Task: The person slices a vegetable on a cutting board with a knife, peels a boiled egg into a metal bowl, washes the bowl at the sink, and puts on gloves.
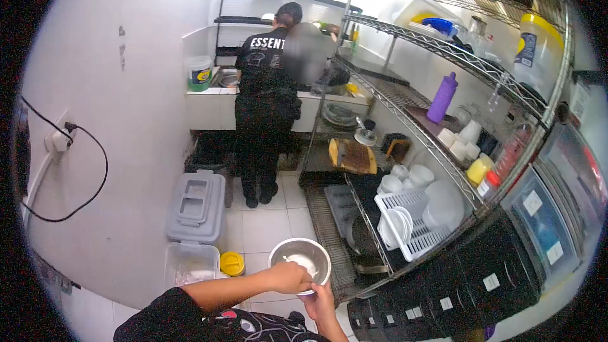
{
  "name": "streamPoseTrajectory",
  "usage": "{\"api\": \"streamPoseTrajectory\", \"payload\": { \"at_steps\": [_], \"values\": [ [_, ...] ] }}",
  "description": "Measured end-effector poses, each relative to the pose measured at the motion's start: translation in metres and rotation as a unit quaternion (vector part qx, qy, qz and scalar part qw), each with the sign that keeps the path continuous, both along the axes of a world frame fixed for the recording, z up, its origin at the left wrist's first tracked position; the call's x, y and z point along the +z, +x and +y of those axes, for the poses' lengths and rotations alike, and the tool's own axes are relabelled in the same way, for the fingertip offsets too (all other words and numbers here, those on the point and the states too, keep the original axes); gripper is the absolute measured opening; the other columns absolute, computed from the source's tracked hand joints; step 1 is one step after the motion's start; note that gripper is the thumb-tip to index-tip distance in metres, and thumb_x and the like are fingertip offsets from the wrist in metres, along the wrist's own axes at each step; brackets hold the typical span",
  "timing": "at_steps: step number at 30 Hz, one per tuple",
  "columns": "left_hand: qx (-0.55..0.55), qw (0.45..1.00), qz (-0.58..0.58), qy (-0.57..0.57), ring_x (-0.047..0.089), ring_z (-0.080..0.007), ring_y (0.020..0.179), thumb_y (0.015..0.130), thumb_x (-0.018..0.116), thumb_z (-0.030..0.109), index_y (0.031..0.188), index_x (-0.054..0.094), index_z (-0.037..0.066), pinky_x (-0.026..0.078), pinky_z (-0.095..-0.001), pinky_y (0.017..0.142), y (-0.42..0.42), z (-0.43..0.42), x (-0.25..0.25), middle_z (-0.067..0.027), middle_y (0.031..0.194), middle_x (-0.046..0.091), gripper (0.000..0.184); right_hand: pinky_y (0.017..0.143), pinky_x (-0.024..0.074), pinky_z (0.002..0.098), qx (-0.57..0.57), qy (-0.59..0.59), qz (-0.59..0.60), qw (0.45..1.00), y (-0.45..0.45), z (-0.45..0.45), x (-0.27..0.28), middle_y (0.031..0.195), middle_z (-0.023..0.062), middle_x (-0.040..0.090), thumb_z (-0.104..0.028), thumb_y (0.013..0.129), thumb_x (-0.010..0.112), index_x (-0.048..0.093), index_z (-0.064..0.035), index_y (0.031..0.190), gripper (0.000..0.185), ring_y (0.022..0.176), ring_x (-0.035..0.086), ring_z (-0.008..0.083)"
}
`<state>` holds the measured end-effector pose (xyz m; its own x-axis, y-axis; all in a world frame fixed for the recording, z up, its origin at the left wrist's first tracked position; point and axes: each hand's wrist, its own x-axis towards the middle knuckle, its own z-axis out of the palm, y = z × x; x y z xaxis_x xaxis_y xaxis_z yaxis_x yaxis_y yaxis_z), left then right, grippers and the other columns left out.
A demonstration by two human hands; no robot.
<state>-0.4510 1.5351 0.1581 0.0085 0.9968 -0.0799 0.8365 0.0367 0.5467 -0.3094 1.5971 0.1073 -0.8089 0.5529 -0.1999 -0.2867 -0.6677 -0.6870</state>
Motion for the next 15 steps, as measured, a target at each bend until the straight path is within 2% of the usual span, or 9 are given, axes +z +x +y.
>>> {"api": "streamPoseTrajectory", "payload": {
  "at_steps": [6, 13, 15],
  "values": [
    [0.062, 0.998, 0.006, -0.001, 0.061, -0.0358, 0.075, 0.08, 0.048, 0.033, 0.087, 0.067, 0.011, 0.048, -0.0445, 0.071, 0.0, 0.042, -0.009, -0.0179, 0.079, 0.063, 0.03, 0.084, 0.0463, 0.0521, 0.051, 0.014, 0.002, 0.999, -0.01, 0.054, -0.004, 0.124, 0.0135, 0.041, -0.006, 0.078, 0.042, 0.026, -0.0162, 0.13, 0.055, 0.109, 0.048, 0.0296],
    [0.08, 0.996, -0.003, 0.037, 0.06, -0.0376, 0.074, 0.081, 0.049, 0.032, 0.085, 0.067, 0.011, 0.047, -0.0451, 0.07, -0.006, 0.085, -0.02, -0.0193, 0.078, 0.062, 0.028, 0.084, 0.0454, 0.0557, 0.082, 0.025, 0.0, 0.996, -0.021, 0.106, -0.003, 0.124, 0.013, 0.04, -0.004, 0.077, 0.041, 0.027, -0.0152, 0.128, 0.054, 0.11, 0.046, 0.0303],
    [0.085, 0.995, 0.004, 0.042, 0.06, -0.0377, 0.073, 0.081, 0.049, 0.032, 0.084, 0.067, 0.012, 0.047, -0.0452, 0.07, -0.009, 0.096, -0.023, -0.0193, 0.077, 0.062, 0.027, 0.08, 0.0487, 0.0506, 0.084, 0.008, 0.006, 0.996, -0.024, 0.117, -0.001, 0.121, 0.0147, 0.041, -0.001, 0.077, 0.04, 0.025, -0.0144, 0.131, 0.057, 0.105, 0.05, 0.0305]
  ]
}}
